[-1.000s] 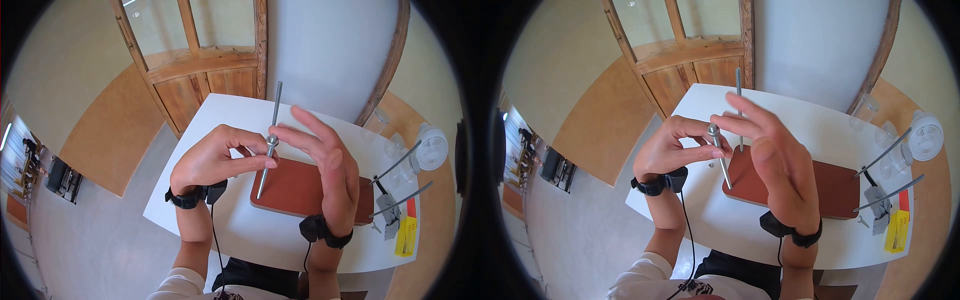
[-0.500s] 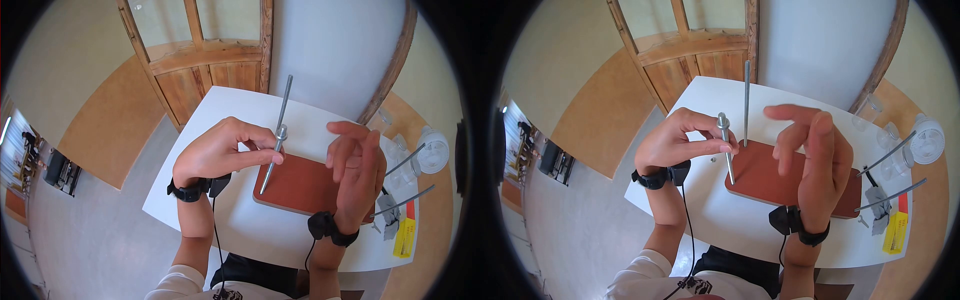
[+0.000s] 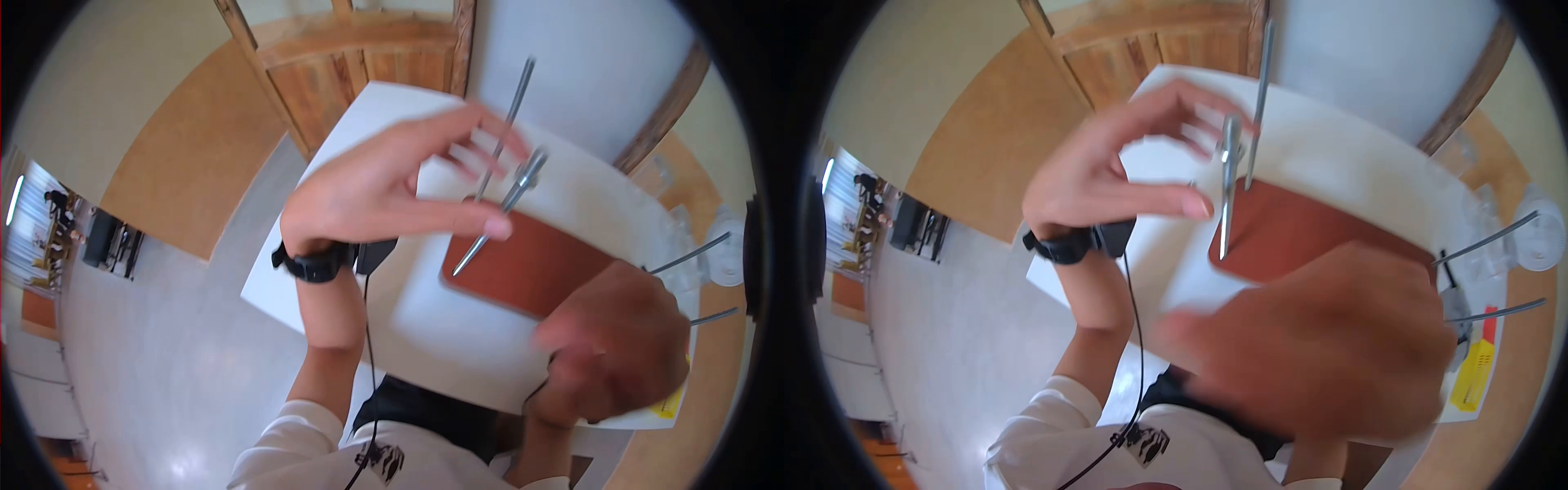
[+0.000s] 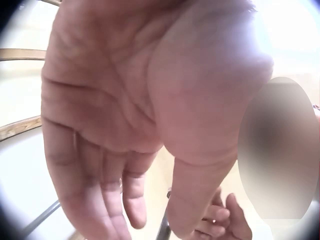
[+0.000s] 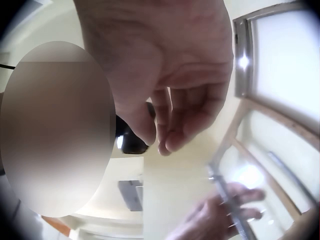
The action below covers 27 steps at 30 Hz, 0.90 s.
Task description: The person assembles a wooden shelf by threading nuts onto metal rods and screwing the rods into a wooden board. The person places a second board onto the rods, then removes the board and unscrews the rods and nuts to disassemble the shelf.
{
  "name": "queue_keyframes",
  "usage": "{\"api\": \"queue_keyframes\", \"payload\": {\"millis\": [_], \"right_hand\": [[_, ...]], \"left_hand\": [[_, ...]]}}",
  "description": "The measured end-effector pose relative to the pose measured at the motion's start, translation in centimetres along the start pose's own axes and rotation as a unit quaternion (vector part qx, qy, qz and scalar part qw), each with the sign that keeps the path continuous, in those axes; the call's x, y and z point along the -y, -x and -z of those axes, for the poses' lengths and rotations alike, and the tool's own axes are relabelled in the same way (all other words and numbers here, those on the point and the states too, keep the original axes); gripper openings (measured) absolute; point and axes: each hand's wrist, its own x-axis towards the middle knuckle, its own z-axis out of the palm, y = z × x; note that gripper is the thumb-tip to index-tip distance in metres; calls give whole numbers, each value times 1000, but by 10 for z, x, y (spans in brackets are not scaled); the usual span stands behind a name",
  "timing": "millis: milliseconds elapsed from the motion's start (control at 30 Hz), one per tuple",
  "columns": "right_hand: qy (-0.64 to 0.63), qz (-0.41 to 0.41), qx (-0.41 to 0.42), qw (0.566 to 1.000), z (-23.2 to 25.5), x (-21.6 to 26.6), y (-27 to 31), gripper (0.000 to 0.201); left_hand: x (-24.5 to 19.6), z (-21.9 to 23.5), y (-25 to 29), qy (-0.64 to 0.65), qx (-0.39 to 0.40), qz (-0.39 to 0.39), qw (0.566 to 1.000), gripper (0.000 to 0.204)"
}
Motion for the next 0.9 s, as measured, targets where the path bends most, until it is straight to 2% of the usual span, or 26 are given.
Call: {"api": "queue_keyframes", "payload": {"millis": [33, 67, 100, 133, 167, 300, 400, 433, 467, 567, 733, 800, 867, 900], "right_hand": [[-2, 27, 53, 998, -5, 8, 2, 17], [-9, 56, 104, 993, -16, 16, 4, 14], [45, 64, 74, 994, -31, 26, 4, 18], [98, 70, 50, 991, -44, 35, 6, 21], [74, 56, 59, 994, -55, 32, 13, 21], [19, 72, 67, 995, -75, 33, 22, 21], [25, 87, 62, 994, -77, 32, 25, 21], [34, 93, 53, 994, -77, 30, 25, 21], [43, 97, 46, 993, -77, 28, 27, 21], [53, 113, 37, 992, -81, 27, 11, 21], [34, 162, 40, 985, -74, 30, 13, 21], [35, 169, 51, 984, -72, 35, 13, 21], [37, 157, 69, 985, -72, 42, 17, 21], [39, 141, 77, 986, -73, 46, 20, 21]], "left_hand": [[3, -4, -3, 17, -36, -34, 999, 63], [3, -13, -7, 101, -115, -35, 988, 44], [0, -28, -5, 272, -162, 3, 948, 42], [4, -24, -17, 185, -158, -58, 968, 40], [5, -23, -6, 186, -165, -30, 968, 40], [6, -4, 4, 184, -86, -38, 978, 48], [8, -3, -8, 195, -4, -83, 977, 55], [3, -21, -5, 71, -106, -48, 991, 45], [4, -30, -3, 73, -93, -63, 991, 45], [8, -41, -1, 127, -154, -26, 980, 28], [-5, -35, -21, 51, -112, -97, 988, 38], [-16, -31, -17, 71, -116, 18, 991, 41], [-12, -25, -10, 89, -103, 13, 991, 36], [-9, -22, -7, 188, -82, -1, 979, 37]]}}
